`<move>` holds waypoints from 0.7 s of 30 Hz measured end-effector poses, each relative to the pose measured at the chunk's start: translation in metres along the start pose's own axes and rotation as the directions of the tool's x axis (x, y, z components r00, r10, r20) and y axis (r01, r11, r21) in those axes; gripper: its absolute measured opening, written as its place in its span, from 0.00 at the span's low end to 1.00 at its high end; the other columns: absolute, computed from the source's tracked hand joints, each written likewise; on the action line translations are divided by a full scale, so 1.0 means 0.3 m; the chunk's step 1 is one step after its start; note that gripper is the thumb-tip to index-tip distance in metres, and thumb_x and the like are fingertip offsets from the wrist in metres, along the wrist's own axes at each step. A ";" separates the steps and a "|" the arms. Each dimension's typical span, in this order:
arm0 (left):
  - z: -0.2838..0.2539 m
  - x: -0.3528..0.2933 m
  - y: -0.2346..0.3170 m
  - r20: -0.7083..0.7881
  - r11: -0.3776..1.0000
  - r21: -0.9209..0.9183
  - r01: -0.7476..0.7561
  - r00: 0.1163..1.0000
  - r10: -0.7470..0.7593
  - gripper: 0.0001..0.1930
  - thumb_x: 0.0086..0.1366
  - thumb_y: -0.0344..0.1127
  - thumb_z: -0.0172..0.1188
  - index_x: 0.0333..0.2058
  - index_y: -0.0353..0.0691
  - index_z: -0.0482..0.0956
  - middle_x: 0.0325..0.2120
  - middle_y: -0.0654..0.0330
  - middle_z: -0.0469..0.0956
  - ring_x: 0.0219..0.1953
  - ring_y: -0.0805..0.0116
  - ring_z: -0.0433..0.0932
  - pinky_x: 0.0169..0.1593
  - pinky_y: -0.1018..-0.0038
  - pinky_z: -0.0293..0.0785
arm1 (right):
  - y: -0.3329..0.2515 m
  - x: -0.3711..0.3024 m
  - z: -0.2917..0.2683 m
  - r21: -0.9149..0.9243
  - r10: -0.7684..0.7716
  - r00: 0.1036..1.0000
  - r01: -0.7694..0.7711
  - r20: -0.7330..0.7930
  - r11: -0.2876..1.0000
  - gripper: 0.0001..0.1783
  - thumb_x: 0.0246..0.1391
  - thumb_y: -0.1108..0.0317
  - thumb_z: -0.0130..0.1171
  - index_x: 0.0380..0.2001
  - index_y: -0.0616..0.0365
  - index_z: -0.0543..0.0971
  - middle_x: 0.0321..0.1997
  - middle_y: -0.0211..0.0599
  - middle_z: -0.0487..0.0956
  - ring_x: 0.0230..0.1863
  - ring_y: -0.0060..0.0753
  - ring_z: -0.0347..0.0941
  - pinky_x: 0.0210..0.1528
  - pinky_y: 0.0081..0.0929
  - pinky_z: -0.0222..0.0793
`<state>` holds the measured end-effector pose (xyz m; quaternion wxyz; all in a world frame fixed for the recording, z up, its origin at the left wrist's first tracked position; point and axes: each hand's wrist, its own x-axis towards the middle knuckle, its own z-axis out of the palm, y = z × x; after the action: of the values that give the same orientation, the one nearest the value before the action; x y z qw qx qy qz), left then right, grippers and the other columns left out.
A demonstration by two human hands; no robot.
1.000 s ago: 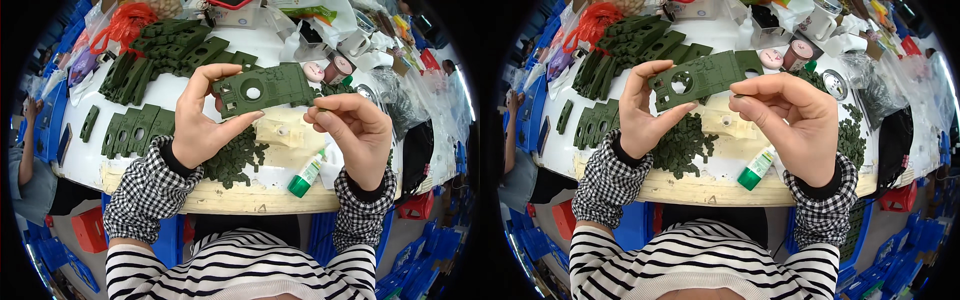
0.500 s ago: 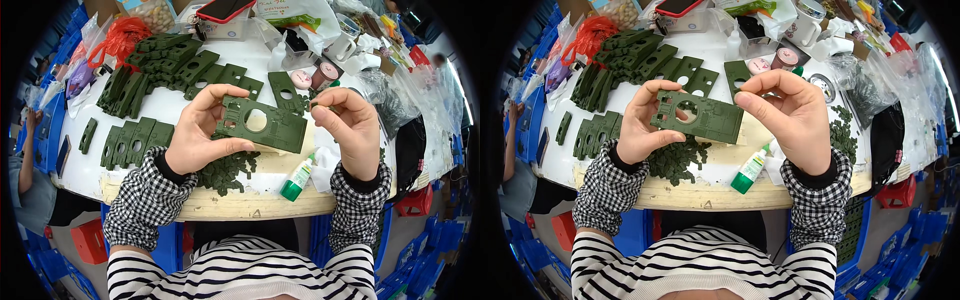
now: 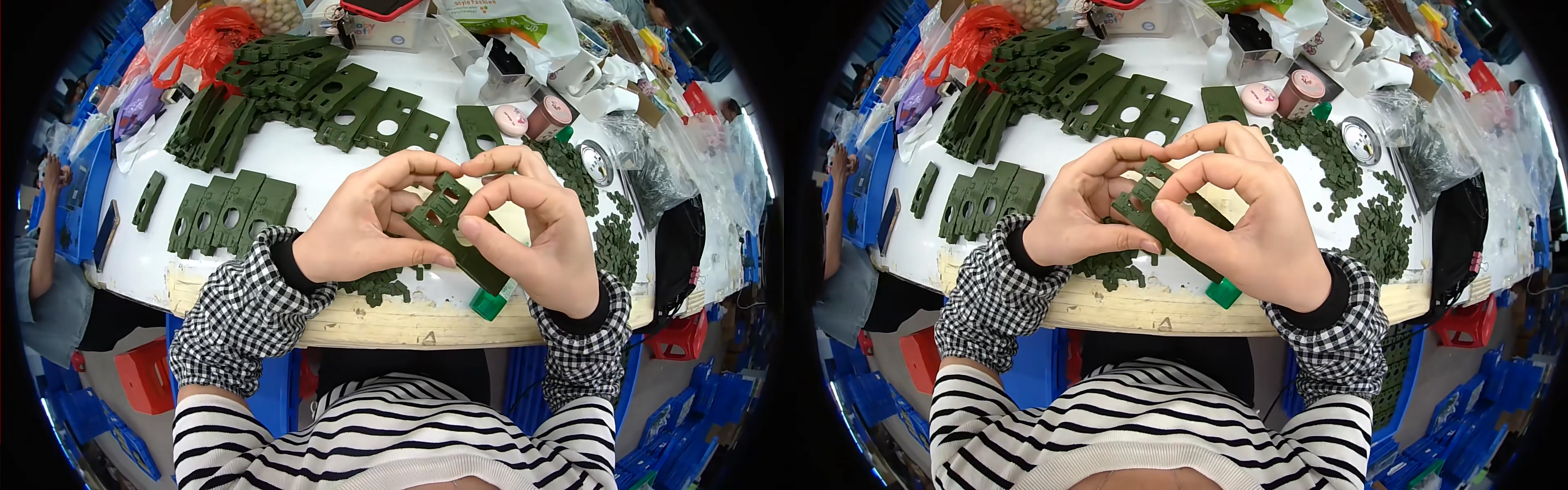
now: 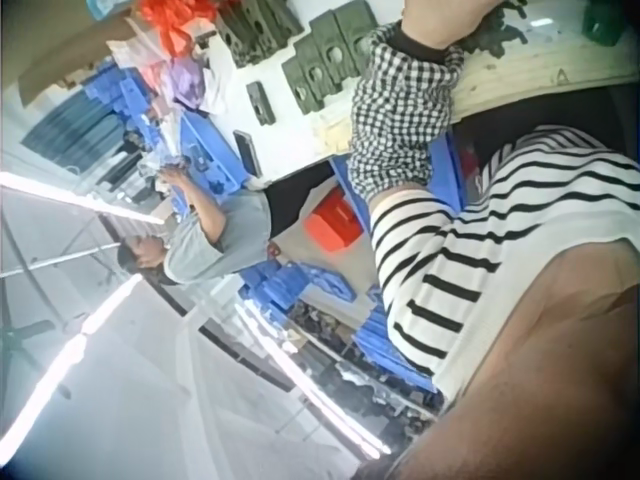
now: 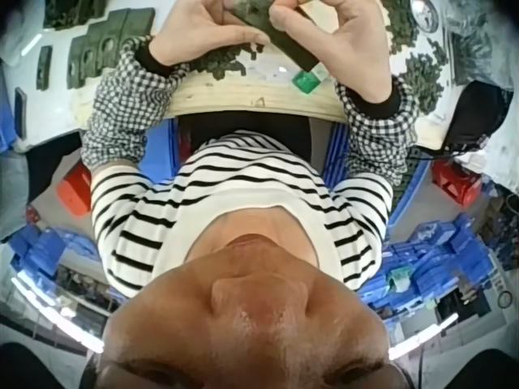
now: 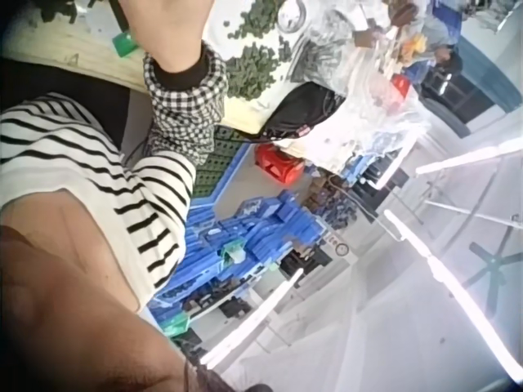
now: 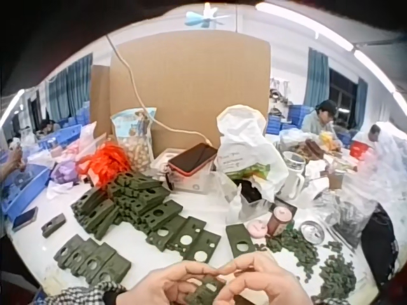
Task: Assembling plastic toy tanks by applying glue and joining parts at a workstation.
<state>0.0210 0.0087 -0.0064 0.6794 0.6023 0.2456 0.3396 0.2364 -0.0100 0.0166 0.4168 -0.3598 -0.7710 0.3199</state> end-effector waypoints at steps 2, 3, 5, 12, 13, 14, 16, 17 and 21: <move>0.000 -0.001 -0.008 0.010 1.000 0.007 0.012 1.000 -0.012 0.37 0.51 0.13 0.67 0.60 0.29 0.61 0.56 0.52 0.67 0.52 0.65 0.76 0.49 0.71 0.83 | 0.001 -0.002 0.009 -0.017 0.027 1.000 -0.027 0.007 0.999 0.04 0.45 0.72 0.66 0.26 0.58 0.81 0.47 0.41 0.76 0.51 0.37 0.69 0.59 0.34 0.59; 0.000 -0.001 -0.012 0.015 1.000 0.011 0.017 1.000 -0.017 0.37 0.51 0.13 0.67 0.60 0.29 0.61 0.56 0.53 0.67 0.52 0.65 0.76 0.49 0.71 0.83 | -0.007 -0.004 0.009 -0.026 0.054 0.998 -0.054 0.017 0.998 0.04 0.45 0.73 0.66 0.26 0.59 0.81 0.49 0.42 0.75 0.53 0.36 0.68 0.61 0.34 0.57; 0.001 -0.001 -0.016 0.021 0.999 0.035 0.009 1.000 -0.009 0.37 0.50 0.13 0.67 0.59 0.29 0.62 0.56 0.53 0.68 0.52 0.65 0.76 0.50 0.71 0.82 | -0.004 -0.005 0.017 -0.041 0.052 0.999 -0.051 0.012 0.998 0.04 0.45 0.73 0.66 0.26 0.59 0.81 0.48 0.42 0.74 0.54 0.36 0.67 0.61 0.35 0.57; 0.002 0.000 -0.023 0.037 0.998 0.058 -0.010 0.999 0.008 0.37 0.50 0.14 0.69 0.59 0.29 0.63 0.57 0.52 0.68 0.52 0.67 0.76 0.52 0.72 0.81 | 0.013 -0.007 0.026 -0.086 -0.002 1.000 0.003 0.007 0.996 0.05 0.42 0.70 0.67 0.25 0.56 0.81 0.46 0.41 0.74 0.50 0.40 0.68 0.55 0.35 0.62; 0.001 -0.001 -0.026 0.035 0.998 0.061 -0.015 0.999 0.013 0.37 0.49 0.14 0.69 0.59 0.29 0.63 0.57 0.52 0.68 0.52 0.67 0.76 0.52 0.72 0.81 | 0.013 -0.007 0.027 -0.087 0.000 1.000 0.001 0.009 0.996 0.05 0.42 0.70 0.67 0.25 0.56 0.81 0.46 0.41 0.74 0.50 0.40 0.68 0.55 0.35 0.63; 0.001 -0.001 -0.028 0.032 0.998 0.064 -0.019 0.999 0.017 0.37 0.49 0.14 0.69 0.59 0.28 0.63 0.57 0.52 0.68 0.52 0.67 0.76 0.52 0.72 0.81 | 0.013 -0.007 0.027 -0.091 0.000 1.000 0.000 0.009 0.996 0.05 0.42 0.70 0.67 0.24 0.56 0.81 0.46 0.41 0.74 0.50 0.40 0.68 0.55 0.35 0.63; 0.001 -0.001 -0.030 0.029 0.998 0.064 -0.021 0.999 0.019 0.37 0.49 0.14 0.69 0.59 0.28 0.63 0.57 0.52 0.68 0.52 0.67 0.76 0.52 0.71 0.81 | 0.013 -0.007 0.027 -0.099 0.001 1.000 0.000 0.011 0.995 0.05 0.42 0.70 0.67 0.24 0.56 0.81 0.46 0.41 0.74 0.50 0.40 0.67 0.55 0.35 0.63; 0.001 -0.002 -0.029 0.027 0.998 0.061 -0.018 0.999 0.016 0.37 0.49 0.14 0.69 0.58 0.28 0.63 0.57 0.52 0.68 0.52 0.67 0.76 0.52 0.71 0.81 | 0.014 -0.006 0.029 -0.098 0.001 1.000 0.000 0.011 0.995 0.05 0.42 0.70 0.67 0.24 0.55 0.81 0.46 0.40 0.74 0.50 0.40 0.67 0.55 0.35 0.63; 0.002 -0.003 -0.030 0.021 0.998 0.058 -0.011 1.000 0.009 0.37 0.49 0.13 0.68 0.58 0.28 0.64 0.56 0.53 0.68 0.50 0.68 0.77 0.51 0.71 0.81 | 0.012 -0.007 0.031 -0.104 0.002 1.000 -0.001 0.013 0.995 0.04 0.42 0.70 0.67 0.24 0.55 0.81 0.46 0.39 0.74 0.49 0.40 0.67 0.55 0.34 0.62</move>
<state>0.0225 0.0072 -0.0151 0.6624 0.6265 0.2453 0.3294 0.2302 -0.0116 0.0087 0.3923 -0.3795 -0.7891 0.2819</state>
